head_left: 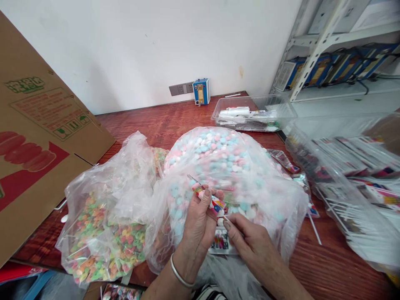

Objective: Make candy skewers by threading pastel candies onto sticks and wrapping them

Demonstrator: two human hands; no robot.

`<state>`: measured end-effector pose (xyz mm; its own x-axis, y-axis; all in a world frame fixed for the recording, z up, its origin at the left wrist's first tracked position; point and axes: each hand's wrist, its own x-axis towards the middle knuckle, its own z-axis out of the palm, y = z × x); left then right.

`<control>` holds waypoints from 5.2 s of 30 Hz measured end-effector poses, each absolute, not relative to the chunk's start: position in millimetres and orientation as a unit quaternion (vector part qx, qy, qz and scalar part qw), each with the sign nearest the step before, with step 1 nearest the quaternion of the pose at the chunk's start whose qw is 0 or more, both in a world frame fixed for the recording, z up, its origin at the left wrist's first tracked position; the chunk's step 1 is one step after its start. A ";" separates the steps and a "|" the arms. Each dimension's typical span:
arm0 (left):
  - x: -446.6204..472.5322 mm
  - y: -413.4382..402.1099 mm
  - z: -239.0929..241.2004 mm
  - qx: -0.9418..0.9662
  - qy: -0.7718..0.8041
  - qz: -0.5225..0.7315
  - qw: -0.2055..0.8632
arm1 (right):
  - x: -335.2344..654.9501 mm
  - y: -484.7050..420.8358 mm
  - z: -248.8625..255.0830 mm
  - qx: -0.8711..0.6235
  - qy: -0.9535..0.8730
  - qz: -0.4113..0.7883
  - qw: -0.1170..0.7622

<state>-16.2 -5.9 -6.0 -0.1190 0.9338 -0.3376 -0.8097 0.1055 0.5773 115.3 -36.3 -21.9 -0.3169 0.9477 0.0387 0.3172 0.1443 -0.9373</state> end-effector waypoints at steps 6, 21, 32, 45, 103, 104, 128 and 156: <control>-12.3 -18.2 -3.6 0.177 0.358 0.599 0.694 | 97.0 -39.7 -29.3 -0.421 -0.438 0.705 0.366; -16.4 -18.4 -11.8 0.202 0.339 0.544 0.740 | 105.9 -17.3 -25.7 -0.520 -0.764 0.012 0.382; -13.5 -18.9 -18.2 0.246 0.421 0.560 0.669 | 101.5 -13.5 -31.3 -0.488 -0.785 0.061 0.376; -2.7 -21.0 -36.7 0.219 0.482 0.603 0.597 | 98.4 -15.3 -37.7 -0.398 -0.815 0.123 0.402; -28.0 -20.4 -5.5 0.279 0.377 0.506 0.724 | 98.2 -20.4 -20.2 -0.509 -0.607 0.440 0.422; -28.6 -20.1 -8.7 0.283 0.391 0.505 0.716 | 97.9 -18.6 -22.2 -0.520 -0.613 0.427 0.414; -7.6 -17.2 -36.3 0.221 0.460 0.557 0.655 | 108.4 -4.7 -31.4 -0.448 -0.793 0.215 0.353; -10.5 -19.8 -31.5 0.444 0.605 0.473 0.462 | 93.6 -24.6 -44.2 -0.418 -0.451 0.653 0.443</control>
